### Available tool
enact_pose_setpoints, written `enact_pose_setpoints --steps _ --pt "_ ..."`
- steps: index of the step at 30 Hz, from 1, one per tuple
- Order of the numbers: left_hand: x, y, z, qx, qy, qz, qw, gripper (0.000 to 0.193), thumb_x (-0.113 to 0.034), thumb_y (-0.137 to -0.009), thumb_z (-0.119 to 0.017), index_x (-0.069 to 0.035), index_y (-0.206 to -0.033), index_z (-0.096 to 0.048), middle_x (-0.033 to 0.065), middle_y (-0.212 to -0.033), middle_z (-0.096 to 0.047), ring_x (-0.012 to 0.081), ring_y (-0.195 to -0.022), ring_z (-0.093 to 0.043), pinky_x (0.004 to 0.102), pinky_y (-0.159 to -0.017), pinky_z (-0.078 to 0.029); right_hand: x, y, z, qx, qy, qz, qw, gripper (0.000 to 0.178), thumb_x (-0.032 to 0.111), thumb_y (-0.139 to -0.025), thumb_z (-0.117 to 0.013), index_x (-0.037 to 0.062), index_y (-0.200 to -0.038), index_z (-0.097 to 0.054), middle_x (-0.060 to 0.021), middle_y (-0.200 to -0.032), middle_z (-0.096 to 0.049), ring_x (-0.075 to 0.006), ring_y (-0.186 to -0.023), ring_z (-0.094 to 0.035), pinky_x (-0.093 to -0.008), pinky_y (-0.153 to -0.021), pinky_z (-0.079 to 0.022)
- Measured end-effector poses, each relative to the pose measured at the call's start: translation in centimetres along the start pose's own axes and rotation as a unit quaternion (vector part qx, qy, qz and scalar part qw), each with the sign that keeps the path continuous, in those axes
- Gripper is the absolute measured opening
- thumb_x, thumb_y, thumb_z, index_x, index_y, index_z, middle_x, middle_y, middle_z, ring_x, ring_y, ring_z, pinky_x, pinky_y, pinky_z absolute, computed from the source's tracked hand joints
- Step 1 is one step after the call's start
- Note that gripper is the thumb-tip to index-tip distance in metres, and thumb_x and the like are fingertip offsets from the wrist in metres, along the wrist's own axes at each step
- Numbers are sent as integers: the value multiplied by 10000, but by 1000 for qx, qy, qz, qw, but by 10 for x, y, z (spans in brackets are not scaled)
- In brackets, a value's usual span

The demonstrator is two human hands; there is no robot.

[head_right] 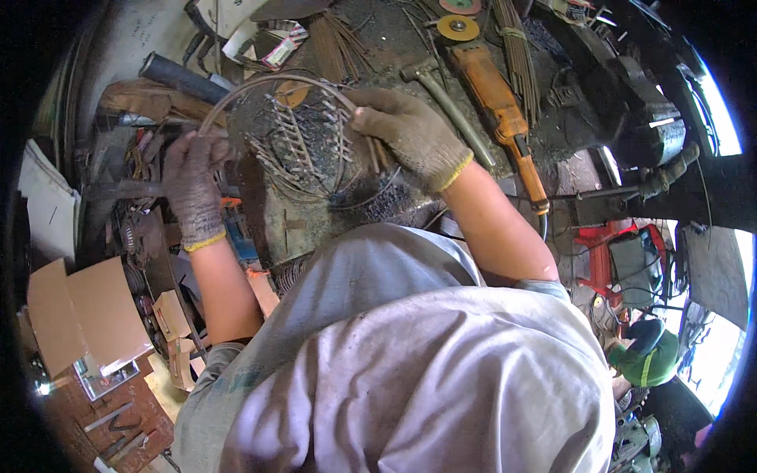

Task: The person welds a curved metal structure on a workbench and then handles several metal rods.

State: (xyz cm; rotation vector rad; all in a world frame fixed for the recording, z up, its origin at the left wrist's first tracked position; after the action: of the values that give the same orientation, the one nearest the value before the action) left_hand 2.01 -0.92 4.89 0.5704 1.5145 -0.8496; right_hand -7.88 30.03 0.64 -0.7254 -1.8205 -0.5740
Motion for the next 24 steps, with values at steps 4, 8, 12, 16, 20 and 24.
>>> enact_pose_setpoints --steps 4,8,12,16,20,24 --pt "-10 3 5 99 -70 35 992 206 -112 -953 -701 8 -1107 -635 90 -889 -675 163 -688 -637 321 -653 -559 6 -1 4 -42 48 0 998 434 179 -1019 -598 -39 -1393 -583 -48 -964 -694 -108 -833 -644 -260 -756 -539" --pt "-24 11 9 143 -91 111 979 236 -185 -983 -687 -14 -1140 -646 37 -849 -635 115 -650 -580 277 -611 -516 16 -4 6 -52 127 35 990 397 168 -1004 -599 -43 -1338 -635 -85 -1070 -719 -127 -936 -647 -271 -861 -524" --pt "-18 13 13 228 -198 139 943 256 -248 -1028 -633 -20 -1142 -654 36 -841 -645 111 -646 -590 272 -590 -500 23 -15 12 -37 228 51 972 384 170 -996 -583 -31 -1315 -656 -113 -1105 -726 -153 -967 -654 -298 -886 -523" --pt "-7 27 28 283 -192 183 922 307 -267 -1032 -633 -27 -1224 -647 -1 -918 -635 87 -749 -593 279 -651 -522 32 -15 8 8 225 -15 974 387 148 -1002 -588 -21 -1347 -635 -53 -1038 -690 -129 -891 -613 -280 -819 -508" --pt "27 48 53 373 -320 1 871 346 -273 -1034 -624 5 -1241 -631 60 -958 -683 139 -841 -645 312 -760 -532 4 -4 15 42 260 8 965 389 90 -989 -588 -9 -1363 -627 -33 -983 -673 -121 -831 -595 -279 -792 -511" --pt "34 95 47 292 -124 177 932 421 -237 -995 -653 44 -1302 -588 98 -1077 -695 156 -928 -654 305 -834 -531 -23 18 -2 88 360 21 928 390 49 -975 -590 26 -1361 -638 -68 -1018 -700 -116 -854 -603 -285 -809 -515"
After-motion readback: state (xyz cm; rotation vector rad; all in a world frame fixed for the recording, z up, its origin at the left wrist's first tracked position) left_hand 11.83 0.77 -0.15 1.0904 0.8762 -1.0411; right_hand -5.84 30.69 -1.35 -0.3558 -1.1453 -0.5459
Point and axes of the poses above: each hand's wrist, its own y-axis away from the middle knuckle, its own z-axis out of the back of the hand, x = y × z, the point moved 1 cm from there along -y, towards the middle knuckle
